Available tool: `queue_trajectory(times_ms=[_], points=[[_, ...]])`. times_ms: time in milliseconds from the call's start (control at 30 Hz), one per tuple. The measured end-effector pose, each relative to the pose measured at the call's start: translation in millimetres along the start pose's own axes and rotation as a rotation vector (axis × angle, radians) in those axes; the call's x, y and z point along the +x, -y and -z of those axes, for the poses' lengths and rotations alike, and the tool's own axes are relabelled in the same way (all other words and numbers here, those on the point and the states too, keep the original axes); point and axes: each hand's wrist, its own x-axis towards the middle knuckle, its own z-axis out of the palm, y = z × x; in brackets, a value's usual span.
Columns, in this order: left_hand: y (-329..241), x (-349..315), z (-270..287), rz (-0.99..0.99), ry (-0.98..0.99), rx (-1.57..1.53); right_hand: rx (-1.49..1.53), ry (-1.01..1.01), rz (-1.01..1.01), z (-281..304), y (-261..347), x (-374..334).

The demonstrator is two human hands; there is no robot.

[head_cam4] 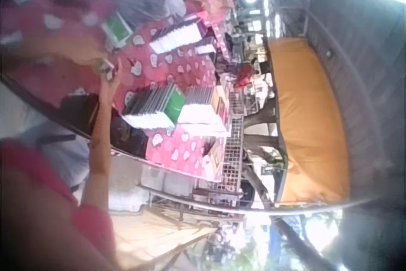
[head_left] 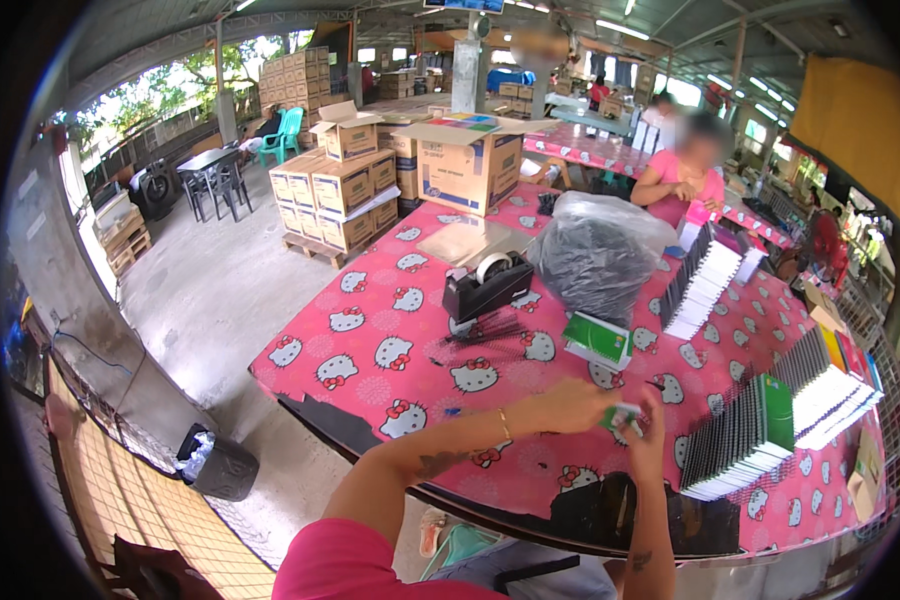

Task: The person applies small adhesive strips to the edges of notebooks by hand, taking one notebook from a stack and placing it onto another stack.

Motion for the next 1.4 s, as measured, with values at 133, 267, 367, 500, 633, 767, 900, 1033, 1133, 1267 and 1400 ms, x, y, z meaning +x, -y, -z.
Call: queue_trajectory(times_ms=[133, 267, 367, 500, 633, 767, 900, 1033, 1133, 1267, 1400], points=[[3, -12, -51, -0.25, -0.596, 0.135, -0.116, 0.034, -0.002, 25, -31, -33], [7, -18, -89, -0.07, -0.52, -0.5, -0.03, -0.009, -0.077, 30, -23, -46], [1, -6, -99, -0.049, -0.464, -0.563, 0.049, -0.064, 0.022, 8, -5, -42], [13, -14, -77, -0.236, -0.647, -0.444, -0.009, 0.0, -0.175, 30, -8, -44], [127, -52, -32, 0.323, -0.592, 0.109, -0.064, -0.008, -0.14, 32, -5, -53], [146, -65, -50, 0.349, -0.581, 0.3, -0.021, -0.042, -0.09, 30, -10, -51], [141, -69, -53, 0.368, -0.603, 0.299, 0.005, -0.043, -0.104, 31, -9, -51], [142, -74, -57, 0.323, -0.535, 0.319, -0.002, 0.057, -0.147, 35, -16, -52], [118, -78, -52, 0.34, -0.481, 0.269, -0.007, 0.069, -0.166, 37, -19, -53], [84, -105, -38, 0.275, -0.474, 0.043, 0.014, 0.059, -0.151, 41, -20, -53], [93, -124, -41, 0.171, -0.512, 0.12, 0.028, 0.071, -0.189, 35, -19, -52]])
